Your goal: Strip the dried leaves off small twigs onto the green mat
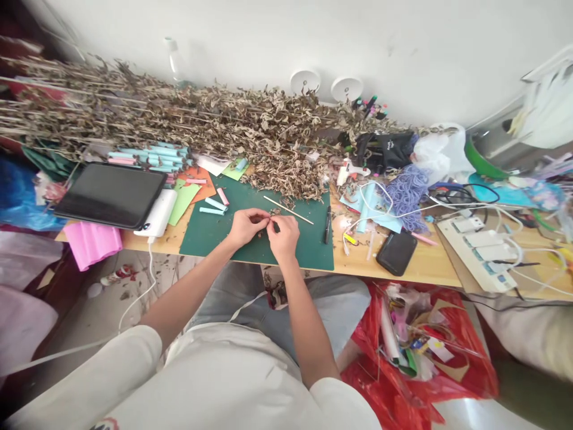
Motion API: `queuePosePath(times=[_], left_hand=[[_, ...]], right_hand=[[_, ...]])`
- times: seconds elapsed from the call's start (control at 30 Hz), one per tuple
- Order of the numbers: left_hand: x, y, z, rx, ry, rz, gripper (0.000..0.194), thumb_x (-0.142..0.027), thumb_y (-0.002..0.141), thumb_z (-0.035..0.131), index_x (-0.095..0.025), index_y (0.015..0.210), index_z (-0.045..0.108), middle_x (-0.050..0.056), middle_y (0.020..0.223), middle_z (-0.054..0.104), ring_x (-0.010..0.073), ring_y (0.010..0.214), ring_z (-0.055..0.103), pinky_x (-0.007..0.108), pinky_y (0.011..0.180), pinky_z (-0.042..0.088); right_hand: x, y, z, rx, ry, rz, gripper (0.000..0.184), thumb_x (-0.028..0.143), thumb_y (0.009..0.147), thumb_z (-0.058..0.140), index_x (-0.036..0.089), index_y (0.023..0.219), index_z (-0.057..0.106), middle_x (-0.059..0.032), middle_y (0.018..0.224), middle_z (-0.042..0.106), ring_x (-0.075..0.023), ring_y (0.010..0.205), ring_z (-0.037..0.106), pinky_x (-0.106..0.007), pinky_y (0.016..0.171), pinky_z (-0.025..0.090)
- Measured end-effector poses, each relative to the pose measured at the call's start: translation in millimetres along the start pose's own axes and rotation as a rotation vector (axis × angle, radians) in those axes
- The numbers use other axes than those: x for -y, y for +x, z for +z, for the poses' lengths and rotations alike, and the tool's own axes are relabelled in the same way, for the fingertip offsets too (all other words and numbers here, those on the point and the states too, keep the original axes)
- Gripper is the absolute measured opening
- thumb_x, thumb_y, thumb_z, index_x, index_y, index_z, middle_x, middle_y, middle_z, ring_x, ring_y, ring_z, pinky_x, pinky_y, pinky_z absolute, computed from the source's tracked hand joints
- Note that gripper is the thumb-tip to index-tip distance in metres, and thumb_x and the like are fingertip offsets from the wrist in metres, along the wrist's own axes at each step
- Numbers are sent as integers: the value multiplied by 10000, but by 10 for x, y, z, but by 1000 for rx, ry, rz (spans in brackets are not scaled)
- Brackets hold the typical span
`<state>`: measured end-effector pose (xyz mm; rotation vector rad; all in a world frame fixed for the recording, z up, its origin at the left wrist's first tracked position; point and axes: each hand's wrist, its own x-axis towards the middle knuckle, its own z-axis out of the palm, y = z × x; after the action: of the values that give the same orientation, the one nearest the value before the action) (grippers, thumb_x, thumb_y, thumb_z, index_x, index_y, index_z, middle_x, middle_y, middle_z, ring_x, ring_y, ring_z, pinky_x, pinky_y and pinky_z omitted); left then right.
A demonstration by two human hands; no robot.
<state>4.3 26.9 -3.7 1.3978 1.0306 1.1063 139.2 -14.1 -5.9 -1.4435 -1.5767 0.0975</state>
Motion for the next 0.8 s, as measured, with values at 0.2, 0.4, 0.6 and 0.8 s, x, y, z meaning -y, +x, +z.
queuePosePath(times=[0.2, 0.4, 0.6, 0.8], left_hand=[[-21, 20, -5, -141, 117, 75, 127, -251, 794, 703, -162, 857, 769, 67, 885, 761, 191, 835, 716, 327, 829, 582], [-56, 12, 7, -56, 281, 193, 153, -173, 837, 639, -161, 917, 770, 108, 1133, 681, 182, 931, 689, 297, 764, 592], [-198, -32, -36, 59, 501, 323, 330, -89, 903, 491, -174, 1149, 695, 84, 1048, 679, 175, 976, 650, 320, 903, 537], [-416, -168, -329, 353, 730, 287, 470, -201, 826, 683, -218, 1290, 610, 96, 1239, 587, 220, 994, 633, 367, 920, 537]], right_hand=[[-34, 34, -15, -48, -10, 63, 200, 223, 916, 533, 213, 917, 733, -67, 928, 755, -222, 891, 655, -388, 861, 526], [-43, 66, -30, -8, 2, 71, 237, 182, 897, 522, 211, 989, 738, -77, 994, 734, -232, 962, 622, -397, 890, 516], [-31, 68, -39, -59, 53, 119, 326, 46, 779, 434, 196, 913, 691, -77, 966, 724, -221, 945, 643, -376, 898, 522], [-93, 101, -9, 2, 10, 208, 411, 38, 738, 402, 167, 1014, 678, -104, 997, 719, -224, 870, 657, -376, 856, 540]])
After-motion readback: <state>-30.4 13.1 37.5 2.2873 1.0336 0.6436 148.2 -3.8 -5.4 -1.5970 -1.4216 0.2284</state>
